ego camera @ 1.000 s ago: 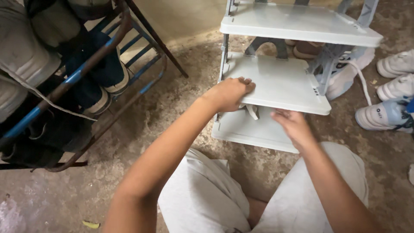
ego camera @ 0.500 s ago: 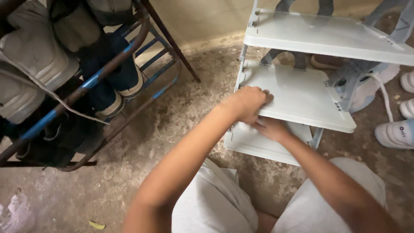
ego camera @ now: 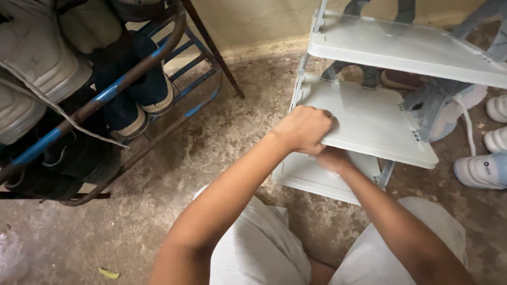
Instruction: The person assembles a white plastic shoe rack by unfolding and locking the hinges on each tier. After assembling the rack, the person opens a blue shoe box, removes a pair of shoes, and wipes the box with a white cloth.
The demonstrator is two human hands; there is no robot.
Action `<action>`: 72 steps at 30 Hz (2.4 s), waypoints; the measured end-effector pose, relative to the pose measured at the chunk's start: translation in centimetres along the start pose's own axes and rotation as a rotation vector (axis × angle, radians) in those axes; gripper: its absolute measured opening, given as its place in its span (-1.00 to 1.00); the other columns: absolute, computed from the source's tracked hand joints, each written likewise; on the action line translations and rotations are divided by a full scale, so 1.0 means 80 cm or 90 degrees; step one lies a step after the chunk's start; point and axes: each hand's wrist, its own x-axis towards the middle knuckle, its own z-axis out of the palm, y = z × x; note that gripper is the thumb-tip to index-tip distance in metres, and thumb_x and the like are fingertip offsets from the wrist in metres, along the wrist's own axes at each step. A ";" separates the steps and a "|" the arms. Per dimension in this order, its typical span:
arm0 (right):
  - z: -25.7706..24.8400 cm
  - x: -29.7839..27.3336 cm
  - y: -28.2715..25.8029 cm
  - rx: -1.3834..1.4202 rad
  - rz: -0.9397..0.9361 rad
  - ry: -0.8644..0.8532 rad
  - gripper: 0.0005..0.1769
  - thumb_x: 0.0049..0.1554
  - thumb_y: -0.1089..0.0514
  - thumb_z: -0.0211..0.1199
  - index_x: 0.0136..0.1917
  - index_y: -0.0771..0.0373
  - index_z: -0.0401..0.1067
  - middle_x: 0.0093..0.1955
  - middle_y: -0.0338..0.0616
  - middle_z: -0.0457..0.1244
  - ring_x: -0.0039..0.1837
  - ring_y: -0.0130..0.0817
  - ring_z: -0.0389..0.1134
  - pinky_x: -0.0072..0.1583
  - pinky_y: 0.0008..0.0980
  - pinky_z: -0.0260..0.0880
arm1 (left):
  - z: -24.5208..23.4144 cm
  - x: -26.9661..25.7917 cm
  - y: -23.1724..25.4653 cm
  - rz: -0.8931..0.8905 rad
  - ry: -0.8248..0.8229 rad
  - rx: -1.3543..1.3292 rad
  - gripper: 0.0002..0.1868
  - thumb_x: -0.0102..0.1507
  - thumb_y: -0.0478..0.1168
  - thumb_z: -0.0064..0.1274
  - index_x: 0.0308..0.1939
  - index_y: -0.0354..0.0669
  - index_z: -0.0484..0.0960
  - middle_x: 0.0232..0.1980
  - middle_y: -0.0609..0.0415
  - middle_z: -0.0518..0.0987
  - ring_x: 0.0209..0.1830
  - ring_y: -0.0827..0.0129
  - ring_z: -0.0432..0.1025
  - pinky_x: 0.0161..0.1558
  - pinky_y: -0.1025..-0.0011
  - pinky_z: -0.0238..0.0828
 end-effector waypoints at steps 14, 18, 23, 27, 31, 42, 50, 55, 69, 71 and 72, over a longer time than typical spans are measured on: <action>-0.071 -0.092 0.010 -0.197 -0.004 0.183 -0.26 0.11 -0.20 0.28 0.42 0.24 0.27 0.35 0.22 0.26 0.39 0.18 0.25 0.40 0.07 0.18 | 0.019 0.003 -0.002 0.032 0.089 -0.016 -0.71 -0.08 -0.06 0.25 -0.41 -0.17 0.68 -0.33 -0.12 0.66 -0.29 0.01 0.60 -0.27 0.14 0.54; -0.058 -0.085 -0.007 -0.118 -0.155 0.191 -0.25 0.09 -0.15 0.28 0.37 0.39 0.27 0.33 0.31 0.23 0.38 0.20 0.24 0.37 0.02 0.17 | 0.025 -0.002 -0.010 0.027 0.099 -0.017 -0.69 -0.12 -0.09 0.25 -0.38 -0.17 0.67 -0.30 -0.11 0.66 -0.30 0.03 0.60 -0.28 0.16 0.55; -0.094 -0.118 -0.010 0.020 -0.215 0.061 -0.32 0.10 -0.11 0.24 0.35 0.35 0.31 0.25 0.23 0.27 0.29 0.08 0.31 0.28 -0.05 0.25 | 0.022 0.003 -0.015 0.033 0.107 -0.057 -0.72 -0.11 -0.12 0.25 -0.39 -0.17 0.68 -0.32 -0.12 0.65 -0.30 0.03 0.60 -0.28 0.16 0.56; -0.084 -0.106 0.017 -0.115 -0.125 0.015 -0.39 0.05 -0.21 0.30 0.27 0.12 0.40 0.23 0.03 0.32 0.29 -0.08 0.34 0.34 -0.12 0.27 | 0.015 0.001 -0.017 0.027 0.130 -0.045 -0.68 -0.11 -0.12 0.27 -0.38 -0.26 0.67 -0.35 -0.12 0.63 -0.31 0.06 0.60 -0.33 0.15 0.55; -0.059 -0.078 0.046 -0.100 -0.128 0.151 -0.09 -0.14 -0.33 0.38 0.32 0.24 0.31 0.29 0.08 0.25 0.32 -0.01 0.26 0.34 -0.05 0.19 | 0.001 -0.002 -0.019 0.036 0.117 -0.038 -0.61 -0.06 -0.09 0.28 -0.34 -0.35 0.65 -0.30 -0.14 0.61 -0.28 0.07 0.58 -0.29 0.15 0.55; -0.057 -0.095 -0.009 -0.094 -0.033 0.067 -0.32 0.08 -0.22 0.32 0.36 0.14 0.36 0.35 0.06 0.27 0.40 0.02 0.25 0.42 -0.10 0.22 | 0.017 0.003 -0.021 0.066 0.081 -0.001 -0.62 -0.04 -0.18 0.25 -0.22 -0.34 0.66 -0.22 -0.16 0.65 -0.23 0.05 0.60 -0.24 0.17 0.58; -0.060 -0.166 -0.066 -0.071 0.098 0.130 -0.29 0.12 -0.13 0.25 0.51 -0.07 0.23 0.29 0.16 0.25 0.34 0.11 0.27 0.28 -0.02 0.33 | 0.024 -0.006 -0.023 0.076 0.075 -0.003 -0.73 -0.05 -0.12 0.24 -0.34 -0.17 0.67 -0.23 -0.19 0.65 -0.23 -0.05 0.59 -0.16 0.10 0.56; -0.062 -0.173 -0.071 -0.107 0.123 0.133 -0.30 0.12 -0.14 0.25 0.50 -0.11 0.22 0.35 0.16 0.22 0.35 0.12 0.27 0.29 0.01 0.32 | 0.022 -0.007 -0.020 0.078 0.091 0.002 -0.73 -0.04 -0.10 0.21 -0.33 -0.14 0.68 -0.25 -0.19 0.65 -0.24 -0.08 0.58 -0.16 0.07 0.54; -0.085 -0.103 0.027 -0.124 -0.125 0.126 -0.28 0.04 -0.16 0.29 0.42 0.09 0.34 0.44 0.11 0.17 0.47 0.13 0.16 0.47 0.02 0.10 | -0.002 0.001 -0.005 0.080 0.043 0.012 -0.54 -0.04 -0.10 0.19 -0.10 -0.21 0.63 -0.06 -0.11 0.66 -0.20 -0.03 0.58 -0.21 0.09 0.53; -0.086 -0.085 0.055 -0.178 -0.121 0.138 -0.25 0.05 -0.17 0.30 0.41 0.21 0.31 0.45 0.21 0.12 0.47 0.22 0.09 0.45 0.06 0.02 | 0.002 0.006 -0.007 0.103 0.085 0.017 -0.51 -0.06 -0.11 0.16 -0.07 -0.21 0.64 -0.02 -0.10 0.67 -0.18 -0.01 0.58 -0.20 0.13 0.55; -0.092 -0.078 0.068 -0.207 -0.117 0.146 -0.24 0.06 -0.17 0.31 0.40 0.27 0.29 0.45 0.27 0.10 0.46 0.26 0.05 0.44 0.08 -0.01 | 0.003 0.010 -0.009 0.083 0.071 0.016 -0.52 -0.04 -0.11 0.15 -0.05 -0.19 0.65 -0.02 -0.08 0.67 -0.19 0.00 0.58 -0.22 0.12 0.54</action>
